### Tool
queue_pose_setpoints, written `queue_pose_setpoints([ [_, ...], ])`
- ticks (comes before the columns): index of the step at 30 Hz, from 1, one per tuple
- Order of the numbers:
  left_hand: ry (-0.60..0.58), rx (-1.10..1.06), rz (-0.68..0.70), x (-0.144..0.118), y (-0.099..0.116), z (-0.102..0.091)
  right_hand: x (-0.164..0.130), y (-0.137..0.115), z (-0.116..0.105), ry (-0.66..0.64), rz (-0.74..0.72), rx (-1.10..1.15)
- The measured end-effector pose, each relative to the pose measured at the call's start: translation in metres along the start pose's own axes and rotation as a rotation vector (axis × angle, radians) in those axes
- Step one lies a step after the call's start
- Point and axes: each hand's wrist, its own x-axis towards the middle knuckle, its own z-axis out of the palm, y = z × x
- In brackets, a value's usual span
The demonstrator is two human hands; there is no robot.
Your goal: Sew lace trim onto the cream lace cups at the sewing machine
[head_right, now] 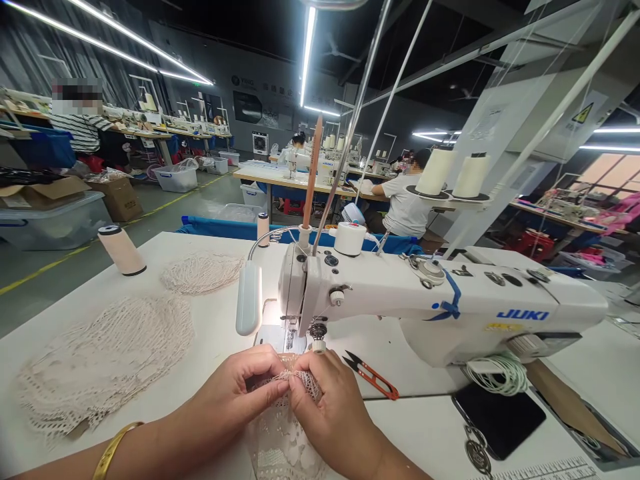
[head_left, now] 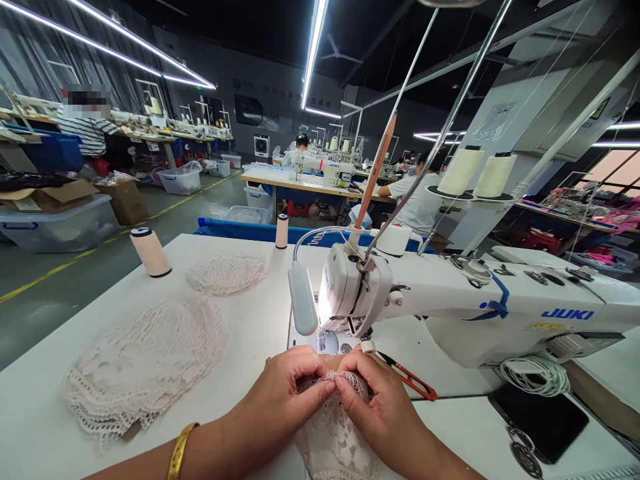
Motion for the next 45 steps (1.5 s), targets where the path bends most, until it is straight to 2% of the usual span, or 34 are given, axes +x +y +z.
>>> queue_pose_setpoints([
  [3, 0.009, 0.153, -0.028, 0.004, 0.001, 0.000, 0.002, 0.005, 0.009, -0.027, 0.044, -0.052],
  [7, 0.044, 0.478, 0.014, 0.011, -0.011, 0.002, 0.009, 0.017, 0.024, -0.051, 0.041, -0.212],
  [9, 0.129, 0.595, 0.101, 0.011, -0.019, 0.003, 0.012, 0.022, 0.029, -0.064, 0.049, -0.269],
  [12, 0.248, 0.708, 0.336, 0.010, -0.026, 0.004, 0.015, 0.026, 0.032, -0.079, 0.106, -0.323],
  [14, 0.231, 0.753, 0.478, 0.009, -0.028, 0.004, 0.015, 0.027, 0.032, -0.079, 0.123, -0.367],
  [16, 0.173, 0.773, 0.527, 0.009, -0.027, 0.003, 0.015, 0.026, 0.031, -0.058, 0.108, -0.405],
  [20, 0.135, 0.772, 0.497, 0.010, -0.028, 0.000, 0.012, 0.028, 0.025, -0.024, 0.020, -0.432],
  [24, 0.147, 0.791, 0.529, 0.008, -0.030, -0.001, 0.006, 0.030, 0.019, -0.019, -0.079, -0.428],
  [29, 0.157, 0.801, 0.532, 0.007, -0.037, 0.003, 0.004, 0.023, 0.013, -0.117, -0.166, -0.387],
  [32, 0.203, 0.792, 0.554, 0.007, -0.043, 0.006, 0.008, 0.020, 0.012, -0.123, -0.203, -0.394],
  [39, 0.196, 0.797, 0.499, 0.009, -0.050, 0.008, 0.007, 0.029, 0.014, -0.109, -0.187, -0.446],
  [45, 0.138, 0.809, 0.458, 0.010, -0.037, 0.001, 0.008, 0.034, 0.017, -0.100, -0.154, -0.490],
])
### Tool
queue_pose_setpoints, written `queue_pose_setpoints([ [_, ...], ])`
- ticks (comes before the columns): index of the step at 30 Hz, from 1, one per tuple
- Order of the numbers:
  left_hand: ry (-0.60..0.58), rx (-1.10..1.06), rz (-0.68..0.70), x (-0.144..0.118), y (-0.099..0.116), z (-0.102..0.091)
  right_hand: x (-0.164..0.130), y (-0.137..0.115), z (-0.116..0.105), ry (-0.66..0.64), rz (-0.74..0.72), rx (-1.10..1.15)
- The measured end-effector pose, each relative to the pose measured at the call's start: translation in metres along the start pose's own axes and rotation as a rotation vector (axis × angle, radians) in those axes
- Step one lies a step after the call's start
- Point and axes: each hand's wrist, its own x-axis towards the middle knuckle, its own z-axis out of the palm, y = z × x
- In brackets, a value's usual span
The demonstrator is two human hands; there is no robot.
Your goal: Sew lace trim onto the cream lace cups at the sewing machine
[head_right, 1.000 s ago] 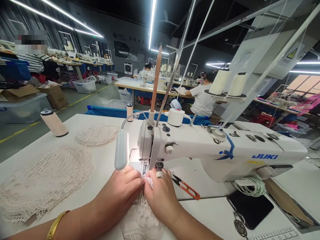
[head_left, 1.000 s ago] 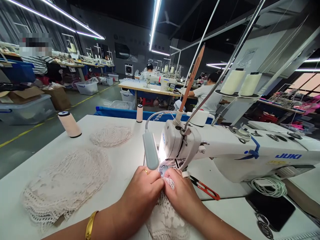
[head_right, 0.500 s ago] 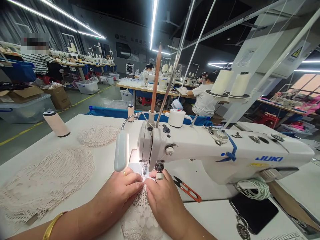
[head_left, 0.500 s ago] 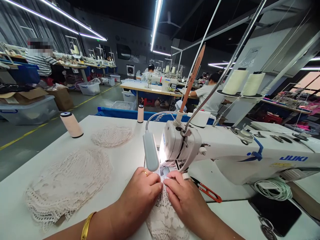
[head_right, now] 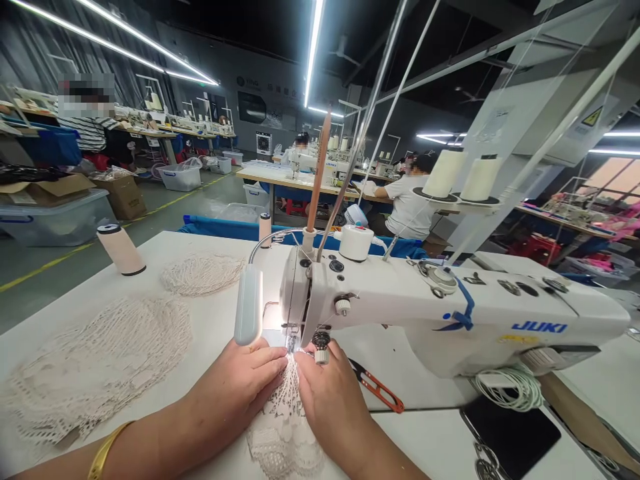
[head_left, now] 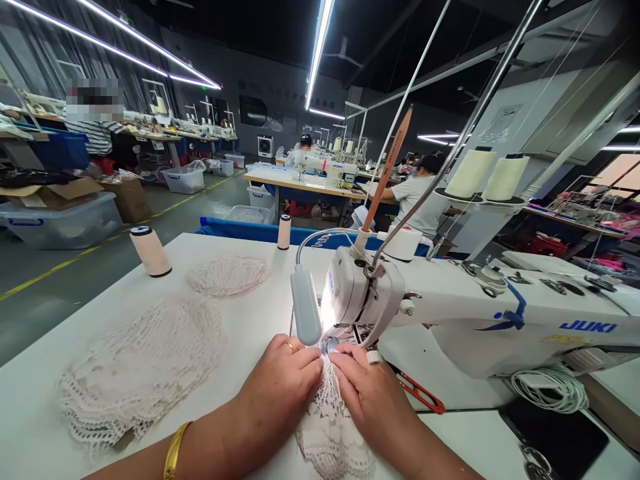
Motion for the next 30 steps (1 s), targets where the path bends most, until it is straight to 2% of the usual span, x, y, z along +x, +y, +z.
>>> queue_pose_setpoints([
  [4, -0.064, 0.000, -0.001, 0.004, 0.001, -0.010, 0.001, 0.001, 0.002, -0.006, -0.003, -0.022],
  [9, -0.061, 0.025, -0.013, 0.004, 0.002, -0.014, 0.000, 0.002, 0.002, -0.001, -0.004, -0.039],
  [17, 0.026, 0.020, -0.005, 0.003, -0.005, 0.005, 0.001, 0.004, 0.005, -0.006, 0.004, -0.069],
  [19, -0.022, -0.009, -0.028, 0.004, -0.005, 0.001, 0.001, 0.004, 0.005, -0.008, 0.009, -0.080],
  [21, -0.135, -0.069, -0.065, 0.005, -0.002, -0.014, -0.001, 0.005, 0.001, -0.019, 0.002, -0.085],
  [24, -0.303, -0.166, -0.108, 0.005, 0.005, -0.044, -0.007, 0.004, -0.017, -0.045, -0.054, -0.044],
  [26, -0.393, -0.210, -0.088, 0.003, 0.008, -0.057, -0.011, 0.002, -0.033, -0.103, -0.107, 0.059],
  [28, -0.427, -0.220, -0.054, 0.000, 0.009, -0.059, -0.012, -0.001, -0.046, -0.204, -0.130, 0.180],
  [30, -0.402, -0.205, -0.008, -0.002, 0.007, -0.049, -0.011, -0.004, -0.052, -0.277, -0.140, 0.244],
])
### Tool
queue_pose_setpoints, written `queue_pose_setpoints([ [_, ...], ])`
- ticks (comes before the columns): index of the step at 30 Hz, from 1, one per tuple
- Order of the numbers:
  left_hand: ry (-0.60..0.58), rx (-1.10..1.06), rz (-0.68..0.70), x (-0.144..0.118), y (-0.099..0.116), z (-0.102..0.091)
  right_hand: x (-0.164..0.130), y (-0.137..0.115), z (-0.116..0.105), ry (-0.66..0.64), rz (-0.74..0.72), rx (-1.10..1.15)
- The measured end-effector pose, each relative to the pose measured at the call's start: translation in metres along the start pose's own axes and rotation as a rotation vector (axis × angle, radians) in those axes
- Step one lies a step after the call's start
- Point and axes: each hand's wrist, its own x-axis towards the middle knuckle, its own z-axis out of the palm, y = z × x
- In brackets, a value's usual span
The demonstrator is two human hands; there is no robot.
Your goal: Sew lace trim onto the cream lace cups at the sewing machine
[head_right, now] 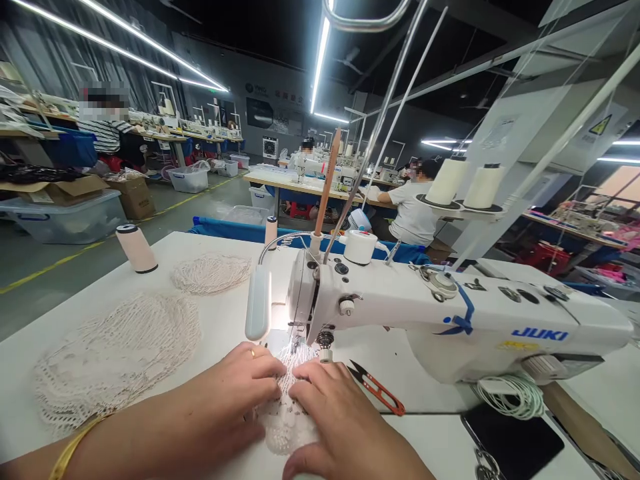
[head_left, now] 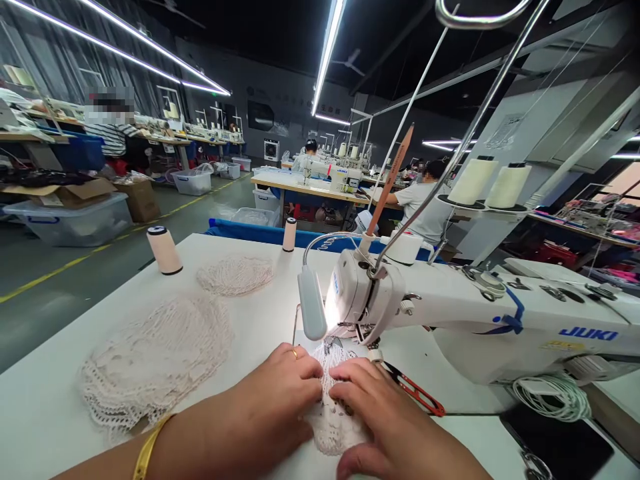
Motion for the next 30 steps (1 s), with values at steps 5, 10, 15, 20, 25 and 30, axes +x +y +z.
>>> queue_pose_setpoints([
  [5, 0.166, -0.099, -0.063, 0.018, -0.013, 0.022, 0.009, 0.004, 0.010, 0.111, -0.015, 0.027],
  [10, 0.217, -0.384, -0.186, 0.030, -0.006, 0.014, 0.016, 0.008, 0.021, 0.404, 0.059, 0.113],
  [15, 0.214, -0.392, -0.184, 0.033, -0.003, 0.011, 0.021, 0.011, 0.029, 0.528, 0.111, 0.117],
  [20, 0.350, -0.223, -0.052, 0.034, -0.012, 0.013, 0.025, 0.007, 0.027, 0.578, 0.090, 0.140],
  [25, 0.360, -0.213, 0.013, 0.034, -0.016, 0.015, 0.025, 0.002, 0.023, 0.635, 0.066, 0.139],
  [30, 0.384, -0.221, -0.036, 0.037, -0.021, 0.024, 0.028, 0.001, 0.023, 0.645, 0.046, 0.170],
])
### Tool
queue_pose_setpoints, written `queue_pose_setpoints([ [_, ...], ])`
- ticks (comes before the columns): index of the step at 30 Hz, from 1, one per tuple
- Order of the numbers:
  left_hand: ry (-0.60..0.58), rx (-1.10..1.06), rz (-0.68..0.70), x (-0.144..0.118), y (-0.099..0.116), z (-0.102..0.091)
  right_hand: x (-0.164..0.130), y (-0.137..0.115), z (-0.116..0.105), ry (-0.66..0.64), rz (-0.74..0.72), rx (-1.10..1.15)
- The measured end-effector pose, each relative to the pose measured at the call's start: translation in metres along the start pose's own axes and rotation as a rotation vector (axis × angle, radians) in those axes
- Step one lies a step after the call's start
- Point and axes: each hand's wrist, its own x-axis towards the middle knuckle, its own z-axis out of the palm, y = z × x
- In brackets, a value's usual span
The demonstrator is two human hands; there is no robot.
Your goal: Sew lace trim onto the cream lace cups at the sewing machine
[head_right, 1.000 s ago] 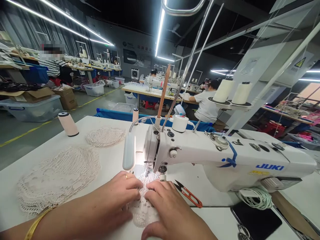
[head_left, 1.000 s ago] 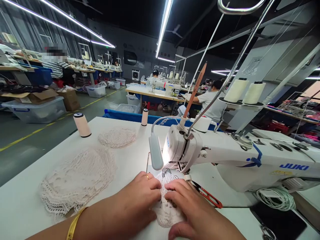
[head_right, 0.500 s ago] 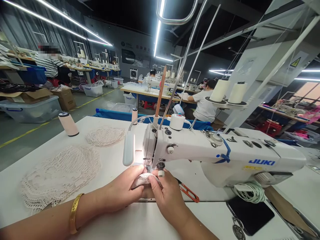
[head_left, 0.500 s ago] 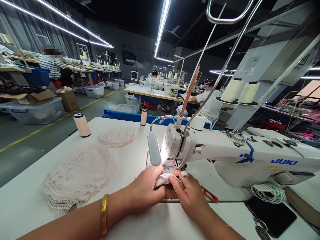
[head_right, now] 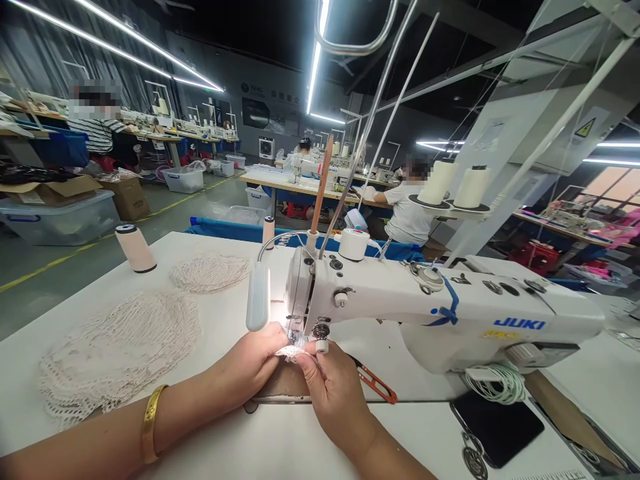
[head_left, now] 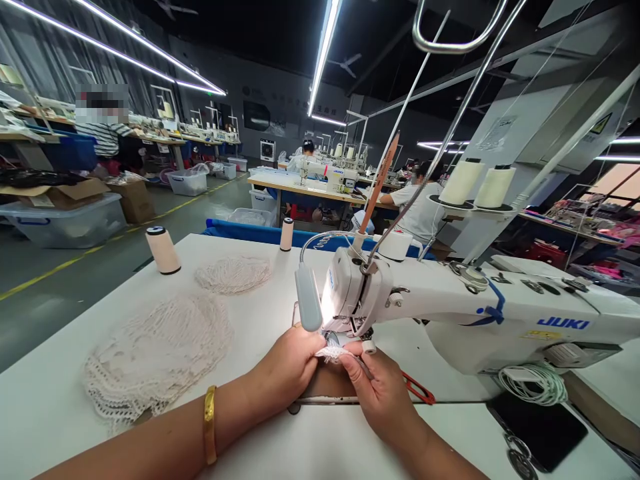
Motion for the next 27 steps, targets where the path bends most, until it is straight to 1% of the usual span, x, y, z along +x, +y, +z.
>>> queue_pose_setpoints([
  [3, -0.005, -0.005, 0.002, 0.001, -0.001, 0.002, 0.002, -0.001, 0.002, 0.005, 0.009, 0.018],
  [9, -0.013, 0.006, -0.036, 0.001, 0.000, 0.000, 0.001, -0.002, 0.003, 0.011, 0.059, 0.048],
  [13, -0.043, -0.047, -0.032, 0.000, -0.001, 0.000, 0.000, -0.001, 0.003, 0.003, 0.091, 0.067],
  [18, -0.098, -0.172, -0.139, 0.001, 0.005, -0.002, 0.000, 0.000, 0.003, -0.036, 0.147, 0.104],
  [22, -0.147, -0.295, -0.221, 0.001, 0.014, -0.006, -0.001, 0.002, 0.001, -0.084, 0.153, 0.059],
  [25, -0.130, -0.349, -0.269, 0.000, 0.019, -0.009, -0.003, 0.004, 0.000, -0.104, 0.145, 0.032],
  [27, -0.124, -0.383, -0.276, -0.001, 0.022, -0.010, -0.004, 0.003, -0.001, -0.111, 0.140, 0.020],
])
